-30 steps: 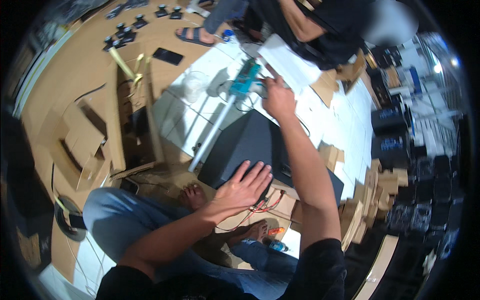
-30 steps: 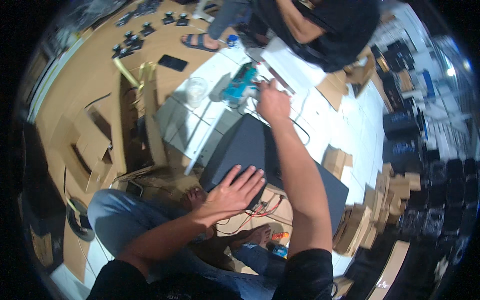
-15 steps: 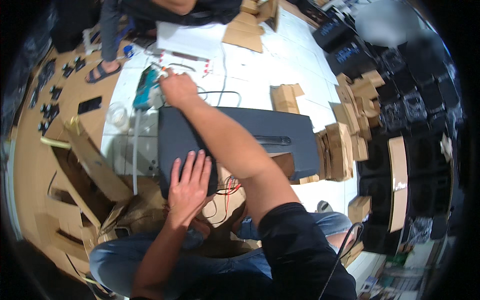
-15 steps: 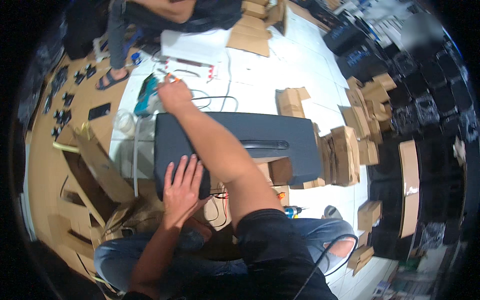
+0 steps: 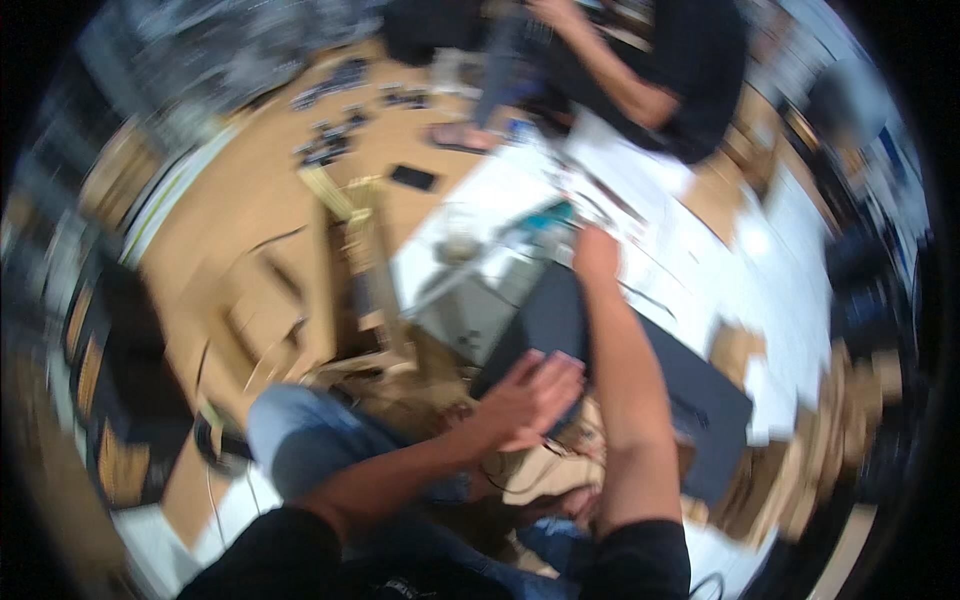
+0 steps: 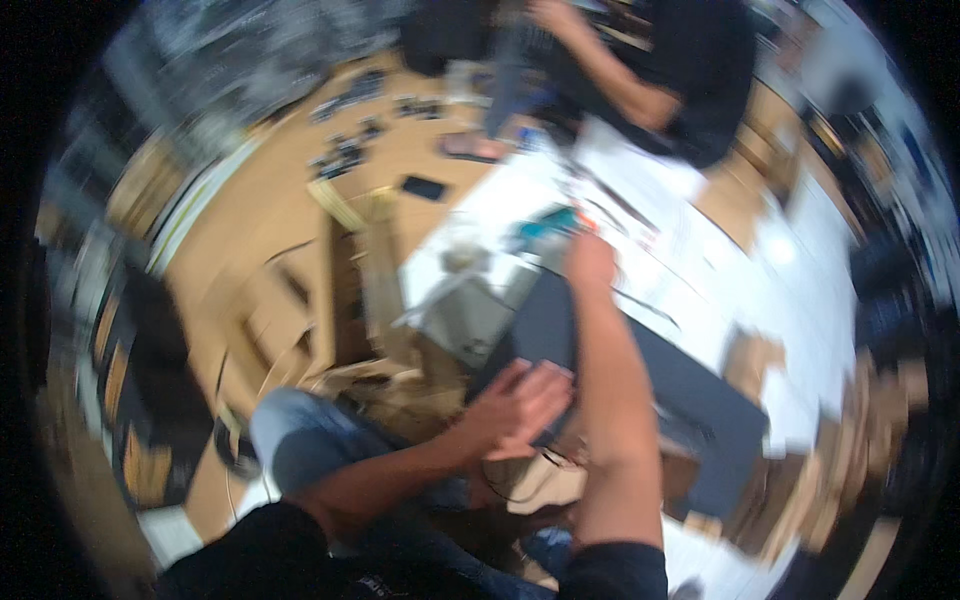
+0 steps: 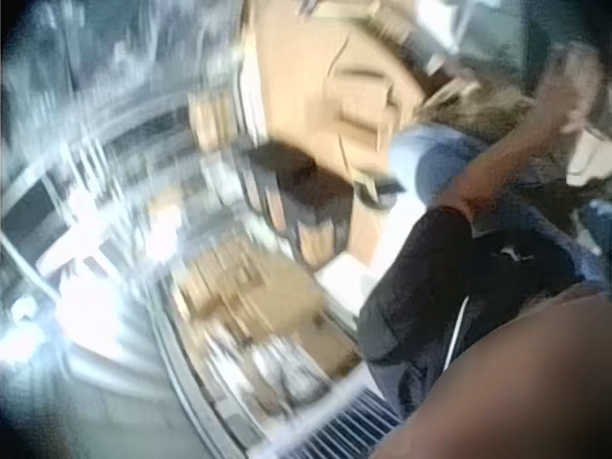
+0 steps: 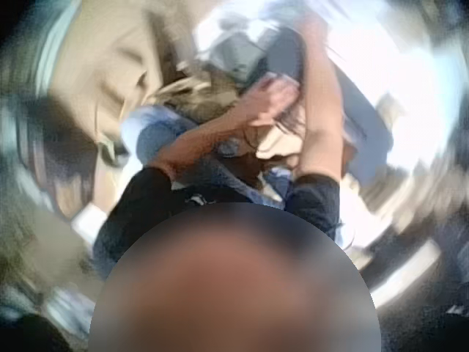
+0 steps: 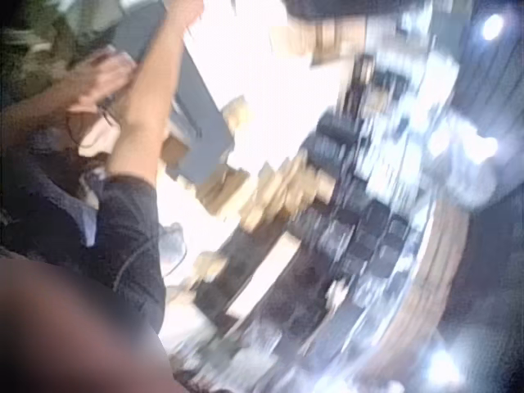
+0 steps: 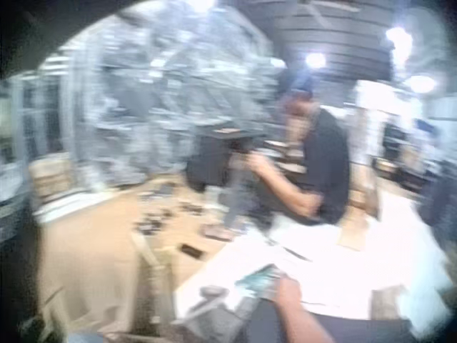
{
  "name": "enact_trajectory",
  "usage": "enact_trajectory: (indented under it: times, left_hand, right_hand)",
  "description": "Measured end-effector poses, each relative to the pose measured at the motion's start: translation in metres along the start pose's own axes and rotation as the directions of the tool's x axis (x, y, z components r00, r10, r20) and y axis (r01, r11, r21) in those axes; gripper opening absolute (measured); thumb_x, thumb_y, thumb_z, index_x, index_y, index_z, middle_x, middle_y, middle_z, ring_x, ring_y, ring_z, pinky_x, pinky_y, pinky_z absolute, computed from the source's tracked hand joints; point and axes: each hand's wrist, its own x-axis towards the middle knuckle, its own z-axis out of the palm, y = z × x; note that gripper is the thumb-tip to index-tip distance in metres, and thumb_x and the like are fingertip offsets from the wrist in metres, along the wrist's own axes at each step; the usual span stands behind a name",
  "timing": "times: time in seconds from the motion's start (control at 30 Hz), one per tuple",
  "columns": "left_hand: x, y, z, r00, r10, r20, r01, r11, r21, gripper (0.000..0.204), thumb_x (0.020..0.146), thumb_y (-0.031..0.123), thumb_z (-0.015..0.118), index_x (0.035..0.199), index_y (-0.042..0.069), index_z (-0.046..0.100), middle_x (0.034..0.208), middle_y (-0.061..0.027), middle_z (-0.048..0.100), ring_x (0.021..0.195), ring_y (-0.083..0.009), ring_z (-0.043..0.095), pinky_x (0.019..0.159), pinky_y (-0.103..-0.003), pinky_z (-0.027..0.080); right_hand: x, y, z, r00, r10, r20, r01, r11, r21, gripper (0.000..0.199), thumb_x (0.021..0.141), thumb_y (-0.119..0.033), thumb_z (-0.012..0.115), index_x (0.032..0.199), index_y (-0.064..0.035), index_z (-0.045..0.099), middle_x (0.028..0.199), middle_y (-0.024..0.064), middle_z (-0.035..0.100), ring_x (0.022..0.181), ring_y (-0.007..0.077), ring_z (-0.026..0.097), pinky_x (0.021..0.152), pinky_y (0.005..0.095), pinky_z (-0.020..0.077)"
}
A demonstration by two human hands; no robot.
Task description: The person sits on the floor and uses a hot glue gun to apply adhesive to a cardboard insert inside a black speaker enclosure. They then insert a circuit board into the enclosure and connect wires to it.
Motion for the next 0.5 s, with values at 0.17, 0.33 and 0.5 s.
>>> enact_trajectory:
  times: [0.17, 0.33, 0.5]
  left_hand:
    - [-0.015, -0.001, 0.02, 0.976, -0.021, -0.216, 0.042, 0.995, 0.092, 0.106, 0.063, 0.052, 0.083, 0.149, 0.001, 0.048, 0.159, -0.0186, 0.042, 0.149, -0.0347, 0.036, 0.122, -0.055, 0.024]
    - [-0.021, 0.003, 0.017, 0.984, -0.026, -0.176, 0.02, 0.999, -0.039, 0.094, 0.069, 0.051, 0.08, 0.145, 0.004, 0.053, 0.155, -0.0183, 0.048, 0.147, -0.0347, 0.041, 0.12, -0.056, 0.028]
    - [-0.078, -0.041, -0.144, 0.987, -0.092, 0.135, 0.159, 0.736, -0.658, 0.076, 0.081, 0.048, 0.081, 0.139, 0.004, 0.06, 0.124, -0.0217, 0.069, 0.117, -0.0378, 0.065, 0.099, -0.045, 0.052]
  right_hand:
    - [-0.017, -0.029, -0.031, 0.998, 0.038, 0.051, -0.033, 0.995, -0.098, 0.039, 0.076, -0.014, 0.077, 0.112, -0.0052, 0.069, 0.123, 0.0216, 0.063, 0.105, 0.0398, 0.071, 0.09, 0.0484, 0.0584]
    - [-0.018, -0.041, -0.033, 0.999, 0.008, 0.049, -0.003, 0.993, -0.119, 0.042, 0.073, -0.012, 0.077, 0.113, -0.0045, 0.068, 0.117, 0.0201, 0.064, 0.104, 0.0402, 0.07, 0.09, 0.0484, 0.0583]
    - [-0.016, -0.026, -0.024, 1.0, 0.0, 0.008, 0.001, 0.991, -0.13, 0.051, 0.07, -0.014, 0.074, 0.119, -0.0042, 0.068, 0.115, 0.0213, 0.066, 0.102, 0.0413, 0.07, 0.089, 0.0502, 0.0575]
